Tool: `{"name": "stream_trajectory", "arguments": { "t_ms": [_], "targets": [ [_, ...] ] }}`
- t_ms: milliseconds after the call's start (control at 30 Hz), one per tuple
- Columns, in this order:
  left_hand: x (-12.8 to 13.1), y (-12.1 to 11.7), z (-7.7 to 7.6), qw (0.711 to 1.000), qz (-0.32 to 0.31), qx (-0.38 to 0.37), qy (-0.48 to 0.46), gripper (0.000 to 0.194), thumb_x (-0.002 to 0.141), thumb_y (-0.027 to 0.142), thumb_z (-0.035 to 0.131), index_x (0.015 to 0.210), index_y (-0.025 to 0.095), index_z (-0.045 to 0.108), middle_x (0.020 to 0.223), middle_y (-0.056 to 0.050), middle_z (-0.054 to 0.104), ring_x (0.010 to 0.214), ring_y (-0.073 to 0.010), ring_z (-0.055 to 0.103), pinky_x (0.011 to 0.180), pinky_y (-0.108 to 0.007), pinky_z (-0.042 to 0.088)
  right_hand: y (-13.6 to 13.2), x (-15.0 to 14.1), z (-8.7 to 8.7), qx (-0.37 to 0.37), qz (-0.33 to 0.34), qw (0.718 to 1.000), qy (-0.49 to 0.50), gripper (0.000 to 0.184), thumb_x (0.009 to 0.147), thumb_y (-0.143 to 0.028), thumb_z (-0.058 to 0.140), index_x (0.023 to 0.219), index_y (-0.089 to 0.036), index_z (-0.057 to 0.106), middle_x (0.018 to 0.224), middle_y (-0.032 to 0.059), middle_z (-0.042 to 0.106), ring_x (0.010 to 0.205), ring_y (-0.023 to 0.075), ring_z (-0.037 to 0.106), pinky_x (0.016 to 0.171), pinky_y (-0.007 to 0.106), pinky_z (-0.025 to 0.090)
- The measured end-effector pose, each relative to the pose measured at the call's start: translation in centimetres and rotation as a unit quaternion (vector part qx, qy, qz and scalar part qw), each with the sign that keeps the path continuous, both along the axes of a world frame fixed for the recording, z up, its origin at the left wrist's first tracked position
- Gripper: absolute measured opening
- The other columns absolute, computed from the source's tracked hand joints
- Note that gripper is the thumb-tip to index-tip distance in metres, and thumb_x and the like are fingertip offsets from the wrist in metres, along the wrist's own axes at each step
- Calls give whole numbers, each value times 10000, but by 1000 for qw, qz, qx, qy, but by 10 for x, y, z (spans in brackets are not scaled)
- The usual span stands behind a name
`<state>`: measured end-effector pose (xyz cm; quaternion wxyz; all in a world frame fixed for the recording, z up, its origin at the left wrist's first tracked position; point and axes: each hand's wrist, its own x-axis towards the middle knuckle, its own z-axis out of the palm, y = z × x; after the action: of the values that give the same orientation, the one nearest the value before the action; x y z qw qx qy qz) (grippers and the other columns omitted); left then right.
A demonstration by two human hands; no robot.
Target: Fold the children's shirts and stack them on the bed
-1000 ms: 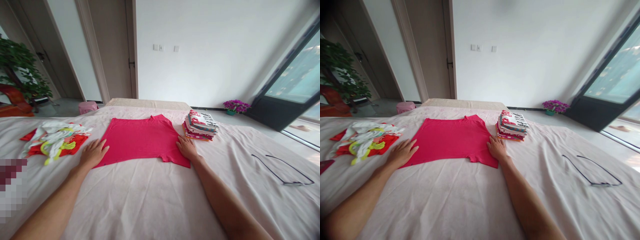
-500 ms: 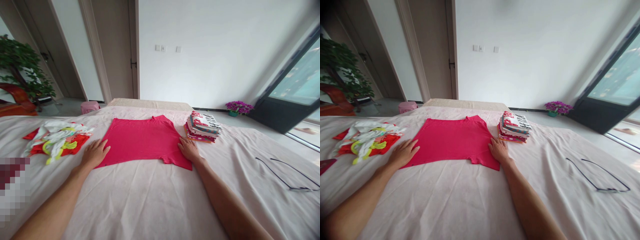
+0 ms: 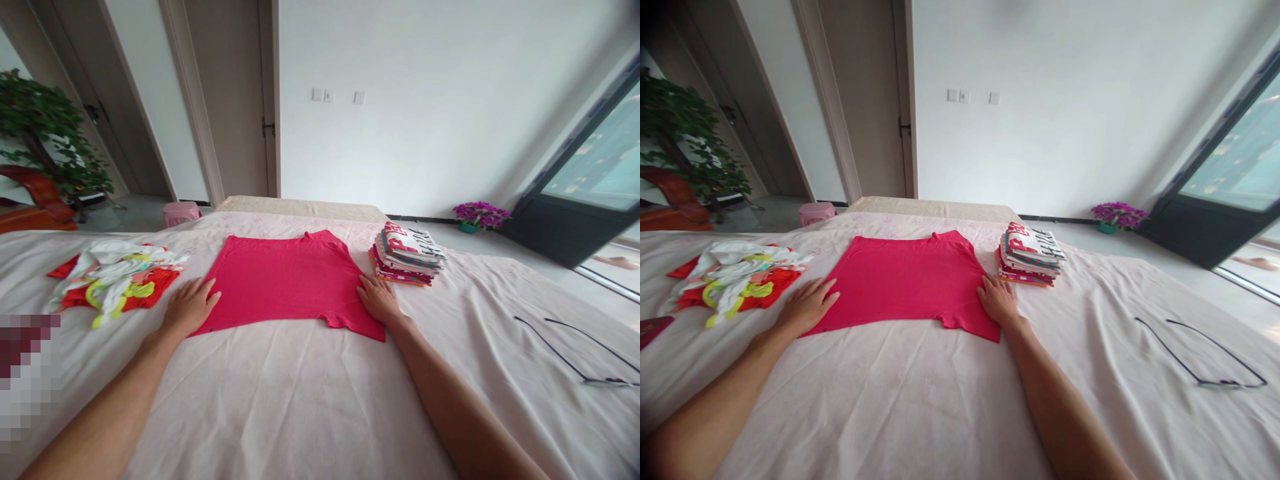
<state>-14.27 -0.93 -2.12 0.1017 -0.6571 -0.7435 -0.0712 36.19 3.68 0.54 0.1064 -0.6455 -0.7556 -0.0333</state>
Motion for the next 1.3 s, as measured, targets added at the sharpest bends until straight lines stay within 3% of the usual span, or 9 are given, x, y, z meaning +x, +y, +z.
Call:
{"name": "stream_trajectory", "arguments": {
  "t_ms": [1300],
  "targets": [
    [1, 0, 1, 1000, 2, -3, 2, 610, 961, 482, 288, 1467, 193, 469, 1501, -147, 466, 1374, -313, 419, 1109, -469, 324, 0, 0, -1, -7, -3, 1000, -3, 501, 1012, -410, 353, 1461, -214, 459, 1534, 82, 439, 1399, 252, 389, 1160, 426, 243]
  ]
}}
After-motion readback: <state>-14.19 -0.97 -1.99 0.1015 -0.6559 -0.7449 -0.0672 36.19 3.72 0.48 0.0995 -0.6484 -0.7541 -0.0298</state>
